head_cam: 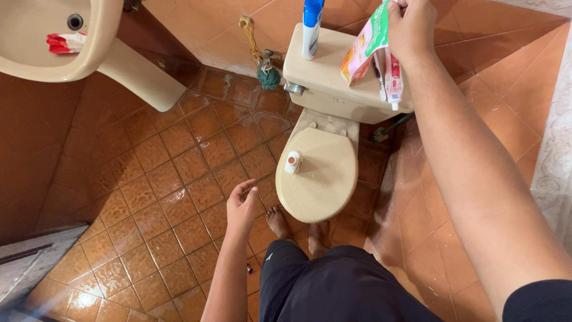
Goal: The person pours liquid from a refill pouch into a white soap dispenser bottle, then secures the pump. They rinse the dispenser under running water using a pink scoop and place the bottle on the toilet tank.
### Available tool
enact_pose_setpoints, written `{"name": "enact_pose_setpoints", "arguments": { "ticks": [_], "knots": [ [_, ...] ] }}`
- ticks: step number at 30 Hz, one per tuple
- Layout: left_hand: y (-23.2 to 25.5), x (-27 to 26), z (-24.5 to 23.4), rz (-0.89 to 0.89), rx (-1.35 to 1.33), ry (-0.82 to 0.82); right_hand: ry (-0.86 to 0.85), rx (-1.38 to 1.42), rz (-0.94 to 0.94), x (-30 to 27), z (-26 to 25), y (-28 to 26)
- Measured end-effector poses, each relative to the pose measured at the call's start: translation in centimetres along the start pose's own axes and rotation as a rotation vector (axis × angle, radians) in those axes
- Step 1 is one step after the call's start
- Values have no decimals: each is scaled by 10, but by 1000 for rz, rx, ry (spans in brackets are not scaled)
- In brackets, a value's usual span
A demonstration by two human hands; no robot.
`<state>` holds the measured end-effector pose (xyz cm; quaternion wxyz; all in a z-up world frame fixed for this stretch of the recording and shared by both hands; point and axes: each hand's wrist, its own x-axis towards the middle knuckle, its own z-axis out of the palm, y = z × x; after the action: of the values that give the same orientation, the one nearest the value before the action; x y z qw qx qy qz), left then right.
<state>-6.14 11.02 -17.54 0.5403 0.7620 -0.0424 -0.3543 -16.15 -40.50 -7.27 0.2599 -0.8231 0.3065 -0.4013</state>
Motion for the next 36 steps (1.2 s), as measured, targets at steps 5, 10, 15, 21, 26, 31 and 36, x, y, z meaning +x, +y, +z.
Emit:
{"name": "enact_pose_setpoints", "arguments": {
  "ticks": [5, 10, 15, 21, 26, 31, 36],
  "knots": [
    [11, 1, 5, -8, -5, -15, -28, 2, 72, -5, 1, 1],
    [13, 2, 8, 1, -22, -30, -86, 407, 522, -35, -16, -13],
    [-2, 1, 6, -9, -14, -13, -47, 469, 458, -106, -25, -24],
    [-48, 4, -18, 160, 138, 108, -431, 709, 720, -209, -3, -64],
    [-121, 7, -55, 36, 168, 188, -707, 853, 911, -289, 22, -101],
    [-223, 11, -104, -148, 177, 327, -906, 1042, 1095, -364, 64, -138],
    [-364, -13, -161, -321, 372, 514, -984, 1097, 1284, -445, 114, -162]
  ]
}}
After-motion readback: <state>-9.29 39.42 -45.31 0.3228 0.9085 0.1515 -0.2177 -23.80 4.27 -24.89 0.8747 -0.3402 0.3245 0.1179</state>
